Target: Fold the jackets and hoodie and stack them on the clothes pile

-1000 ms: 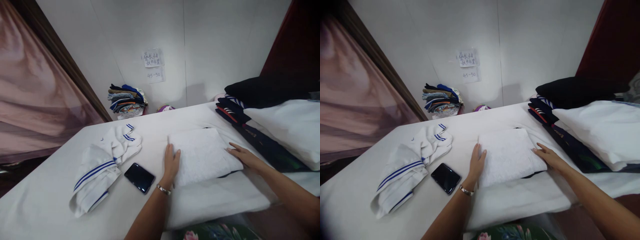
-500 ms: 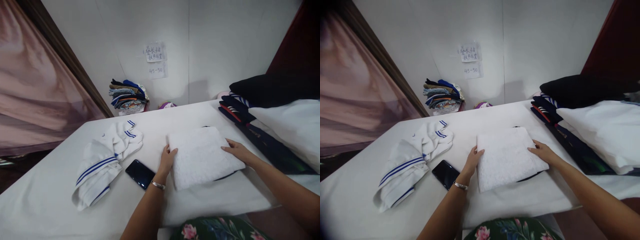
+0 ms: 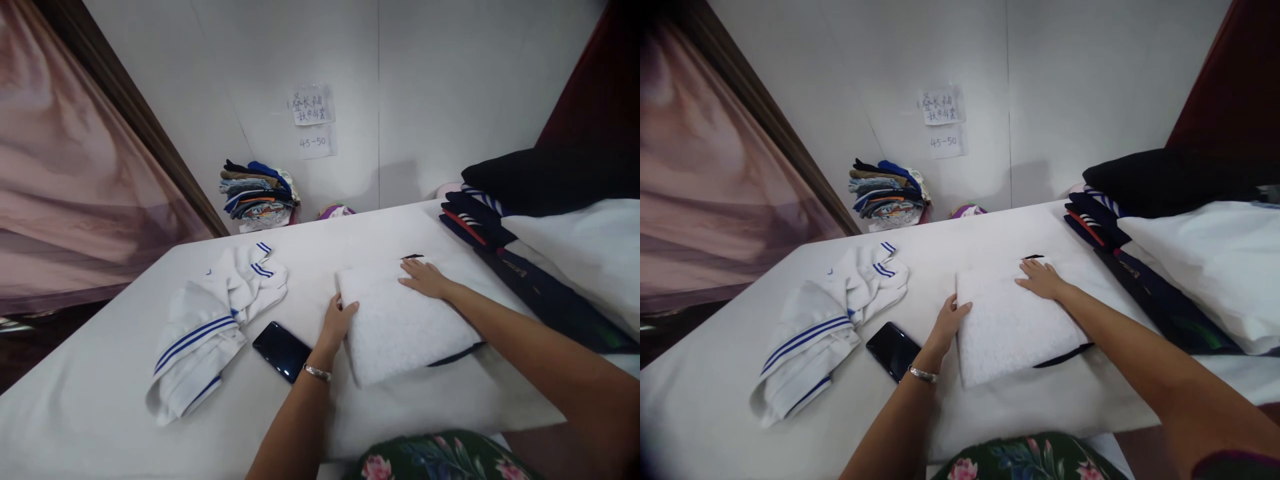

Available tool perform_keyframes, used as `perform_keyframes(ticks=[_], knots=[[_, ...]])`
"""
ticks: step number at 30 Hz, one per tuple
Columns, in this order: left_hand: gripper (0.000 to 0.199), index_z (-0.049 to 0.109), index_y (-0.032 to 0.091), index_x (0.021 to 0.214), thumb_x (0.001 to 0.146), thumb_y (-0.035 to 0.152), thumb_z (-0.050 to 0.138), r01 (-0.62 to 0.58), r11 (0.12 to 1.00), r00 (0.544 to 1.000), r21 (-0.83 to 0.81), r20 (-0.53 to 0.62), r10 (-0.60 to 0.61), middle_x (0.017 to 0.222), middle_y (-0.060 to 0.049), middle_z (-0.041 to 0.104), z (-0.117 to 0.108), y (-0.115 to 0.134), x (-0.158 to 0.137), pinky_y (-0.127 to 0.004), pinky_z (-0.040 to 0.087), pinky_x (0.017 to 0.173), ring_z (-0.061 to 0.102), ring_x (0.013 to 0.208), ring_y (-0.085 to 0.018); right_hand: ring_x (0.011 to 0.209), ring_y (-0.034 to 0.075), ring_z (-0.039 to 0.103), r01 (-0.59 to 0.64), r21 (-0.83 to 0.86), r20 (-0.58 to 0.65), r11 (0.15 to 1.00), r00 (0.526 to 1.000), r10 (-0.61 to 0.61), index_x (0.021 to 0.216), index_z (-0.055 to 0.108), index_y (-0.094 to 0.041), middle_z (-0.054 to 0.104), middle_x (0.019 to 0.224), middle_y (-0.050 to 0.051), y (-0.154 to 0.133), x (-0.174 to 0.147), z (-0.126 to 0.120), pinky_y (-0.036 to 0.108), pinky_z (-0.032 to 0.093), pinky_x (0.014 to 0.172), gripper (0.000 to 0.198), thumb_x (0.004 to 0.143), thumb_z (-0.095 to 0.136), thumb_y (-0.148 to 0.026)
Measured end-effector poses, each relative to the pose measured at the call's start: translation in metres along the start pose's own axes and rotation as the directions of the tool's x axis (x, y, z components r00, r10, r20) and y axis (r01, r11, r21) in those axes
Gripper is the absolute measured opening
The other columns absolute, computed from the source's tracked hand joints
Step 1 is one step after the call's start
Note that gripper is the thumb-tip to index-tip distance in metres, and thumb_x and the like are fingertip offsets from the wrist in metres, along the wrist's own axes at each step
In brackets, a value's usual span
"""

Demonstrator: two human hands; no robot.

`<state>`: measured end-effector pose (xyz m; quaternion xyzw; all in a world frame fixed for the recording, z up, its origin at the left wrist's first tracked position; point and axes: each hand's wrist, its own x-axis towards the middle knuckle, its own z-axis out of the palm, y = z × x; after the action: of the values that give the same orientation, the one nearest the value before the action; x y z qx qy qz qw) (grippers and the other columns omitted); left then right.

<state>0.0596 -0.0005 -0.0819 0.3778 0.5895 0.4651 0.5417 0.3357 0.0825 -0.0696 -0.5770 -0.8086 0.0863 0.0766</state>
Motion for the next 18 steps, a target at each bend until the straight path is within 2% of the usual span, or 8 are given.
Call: perform_keyframes(ticks=[3, 5, 9, 11, 13, 15, 18], knots=[[0.063, 0.047, 0.013, 0.131, 0.075, 0.024, 0.074, -0.004, 1.000, 1.000, 0.001, 0.004, 0.004, 0.110, -0.013, 0.067, -0.001, -0.003, 0.003, -0.030, 0.053, 0.076, 0.066, 0.088, -0.020, 0.145, 0.030, 0.016, -0.069, 0.028, 0.099, 0.997, 0.993, 0.066, 0.145, 0.040, -0.024, 0.023, 0.157, 0.006, 0.007, 0.008, 0.012, 0.055, 0.016, 0.115, 0.068, 0.089, 0.032, -0.062], [0.063, 0.049, 0.013, 0.130, 0.074, 0.025, 0.076, -0.007, 1.000, 1.000, -0.005, 0.002, 0.007, 0.108, -0.012, 0.068, 0.000, -0.003, 0.003, -0.030, 0.053, 0.076, 0.066, 0.088, -0.020, 0.145, 0.029, 0.014, -0.078, 0.097, 0.083, 0.992, 0.994, 0.070, 0.144, 0.041, -0.024, 0.023, 0.157, 0.004, 0.012, 0.009, 0.013, 0.054, 0.013, 0.116, 0.068, 0.088, 0.034, -0.062], [0.059, 0.050, 0.013, 0.128, 0.076, 0.023, 0.073, -0.009, 1.000, 1.000, -0.026, 0.006, 0.009, 0.110, -0.013, 0.067, 0.000, -0.001, 0.002, -0.029, 0.053, 0.077, 0.065, 0.090, -0.020, 0.143, 0.026, 0.025, -0.127, 0.375, 0.000, 0.918, 0.991, 0.137, 0.138, 0.050, -0.021, 0.033, 0.153, 0.006, 0.023, -0.004, 0.005, 0.045, 0.018, 0.118, 0.065, 0.086, 0.040, -0.059], [0.057, 0.049, 0.012, 0.129, 0.077, 0.021, 0.071, -0.005, 1.000, 1.000, -0.025, 0.008, 0.005, 0.111, -0.013, 0.066, 0.001, -0.001, 0.001, -0.029, 0.052, 0.078, 0.065, 0.091, -0.020, 0.141, 0.026, 0.030, -0.209, 0.490, -0.043, 0.847, 0.964, 0.263, 0.138, 0.050, -0.016, 0.035, 0.152, 0.009, 0.030, -0.020, 0.000, 0.041, 0.021, 0.117, 0.069, 0.084, 0.046, -0.058], [0.057, 0.048, 0.012, 0.130, 0.078, 0.021, 0.071, -0.009, 1.000, 1.000, -0.022, 0.013, 0.009, 0.112, -0.014, 0.066, 0.001, -0.001, 0.000, -0.030, 0.052, 0.078, 0.065, 0.091, -0.020, 0.139, 0.029, 0.034, -0.318, 0.568, -0.028, 0.760, 0.914, 0.404, 0.140, 0.047, -0.014, 0.037, 0.150, 0.011, 0.036, -0.043, -0.003, 0.041, 0.024, 0.117, 0.075, 0.080, 0.053, -0.058], [0.057, 0.048, 0.012, 0.129, 0.078, 0.022, 0.071, -0.019, 1.000, 1.000, -0.023, 0.021, 0.020, 0.112, -0.014, 0.066, 0.000, -0.002, 0.000, -0.031, 0.052, 0.079, 0.065, 0.091, -0.020, 0.135, 0.030, 0.040, -0.413, 0.640, 0.043, 0.649, 0.862, 0.506, 0.142, 0.044, -0.017, 0.041, 0.148, 0.011, 0.039, -0.071, -0.006, 0.043, 0.029, 0.114, 0.077, 0.078, 0.058, -0.057], [0.056, 0.050, 0.013, 0.127, 0.077, 0.024, 0.072, -0.032, 0.999, 0.999, -0.019, 0.014, 0.032, 0.112, -0.013, 0.066, 0.000, -0.004, 0.002, -0.031, 0.052, 0.080, 0.065, 0.093, -0.021, 0.127, 0.032, 0.049, -0.509, 0.718, 0.177, 0.475, 0.793, 0.583, 0.145, 0.041, -0.021, 0.047, 0.143, 0.012, 0.037, -0.107, -0.011, 0.044, 0.041, 0.107, 0.081, 0.077, 0.060, -0.060]])
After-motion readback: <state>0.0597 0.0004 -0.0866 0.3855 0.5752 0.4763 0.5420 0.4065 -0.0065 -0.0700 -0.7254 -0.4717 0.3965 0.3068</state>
